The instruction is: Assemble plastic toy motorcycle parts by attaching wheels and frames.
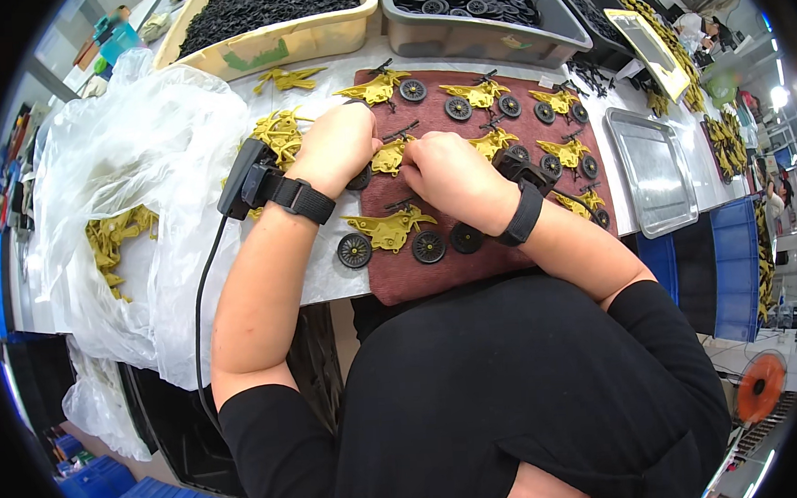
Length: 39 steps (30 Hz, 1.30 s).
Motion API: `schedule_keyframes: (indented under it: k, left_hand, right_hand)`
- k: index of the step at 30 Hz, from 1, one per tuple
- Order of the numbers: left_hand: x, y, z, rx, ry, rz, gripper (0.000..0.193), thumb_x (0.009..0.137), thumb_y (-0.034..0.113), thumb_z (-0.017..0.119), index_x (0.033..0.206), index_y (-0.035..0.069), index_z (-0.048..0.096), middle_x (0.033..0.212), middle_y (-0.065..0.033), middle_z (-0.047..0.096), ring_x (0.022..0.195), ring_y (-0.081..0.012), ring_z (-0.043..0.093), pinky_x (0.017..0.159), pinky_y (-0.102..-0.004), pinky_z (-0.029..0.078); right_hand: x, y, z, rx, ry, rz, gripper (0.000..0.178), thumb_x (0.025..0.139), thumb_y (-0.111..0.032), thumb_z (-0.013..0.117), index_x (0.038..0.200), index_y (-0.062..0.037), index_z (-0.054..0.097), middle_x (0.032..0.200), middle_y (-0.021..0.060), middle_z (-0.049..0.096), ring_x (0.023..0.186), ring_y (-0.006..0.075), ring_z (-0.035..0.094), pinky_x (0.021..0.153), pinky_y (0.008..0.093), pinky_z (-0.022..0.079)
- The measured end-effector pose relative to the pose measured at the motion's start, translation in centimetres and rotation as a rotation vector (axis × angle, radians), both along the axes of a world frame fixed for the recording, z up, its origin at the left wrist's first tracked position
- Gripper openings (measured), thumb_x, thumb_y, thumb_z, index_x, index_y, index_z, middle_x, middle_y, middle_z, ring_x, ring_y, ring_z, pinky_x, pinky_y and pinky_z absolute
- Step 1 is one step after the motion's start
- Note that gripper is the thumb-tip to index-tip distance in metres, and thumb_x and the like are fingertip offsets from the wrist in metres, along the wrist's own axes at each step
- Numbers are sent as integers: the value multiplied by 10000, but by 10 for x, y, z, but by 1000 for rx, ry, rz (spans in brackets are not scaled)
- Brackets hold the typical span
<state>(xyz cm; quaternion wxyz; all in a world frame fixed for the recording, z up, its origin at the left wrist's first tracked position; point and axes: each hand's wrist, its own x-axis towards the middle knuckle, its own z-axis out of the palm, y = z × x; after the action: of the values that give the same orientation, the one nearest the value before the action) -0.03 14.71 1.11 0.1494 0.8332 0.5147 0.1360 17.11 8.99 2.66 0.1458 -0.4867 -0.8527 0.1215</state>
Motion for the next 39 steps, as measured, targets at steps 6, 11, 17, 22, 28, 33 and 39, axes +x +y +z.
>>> schedule_keyframes:
  k: [6,11,17,22,28,33,39]
  left_hand:
    - [-4,-1,0,-3,-72,-33,137,734,149,691,767,15,688,717,-177,648,684,-311,639,655,-385,494]
    - [-3,5,-3,11,3,-49,131,712,144,705,748,18,694,701,-187,635,664,-324,629,644,-397,491]
    - [-3,4,-8,39,-44,-31,134,694,146,723,739,22,694,693,-187,630,675,-329,625,657,-406,490]
    - [-1,6,-12,77,-52,-20,145,682,146,732,727,15,689,693,-194,626,676,-340,622,659,-409,491]
    - [-4,10,-16,80,-104,-52,143,662,135,740,711,13,682,697,-197,623,687,-343,620,662,-405,490]
    - [-2,11,-17,100,-112,-41,157,658,134,742,691,0,667,697,-209,615,688,-352,615,658,-411,487]
    - [-1,11,-23,209,-183,-35,182,667,135,734,682,-27,654,708,-230,608,708,-377,610,674,-426,488]
  right_hand:
    - [-4,-2,-3,-3,-51,20,142,755,-48,558,664,46,614,693,234,615,698,363,629,691,431,514]
    - [-9,-4,1,21,-92,49,137,746,-48,570,660,49,614,687,229,614,686,363,628,691,425,517]
    - [-14,-6,-4,76,-127,63,114,724,-46,586,656,44,603,662,220,604,681,356,629,683,415,521]
    - [-26,-10,7,18,-142,27,167,748,-46,558,626,67,577,644,257,577,665,404,600,665,451,504]
    - [-43,-14,14,-19,-301,58,42,679,2,585,668,30,614,696,206,620,691,337,646,650,405,536]
    - [-45,-11,14,9,-313,133,47,678,1,584,676,22,626,672,196,622,670,321,653,623,395,541]
    - [-33,12,9,-167,-283,-43,153,714,-79,571,721,58,640,695,266,590,691,397,618,643,425,504]
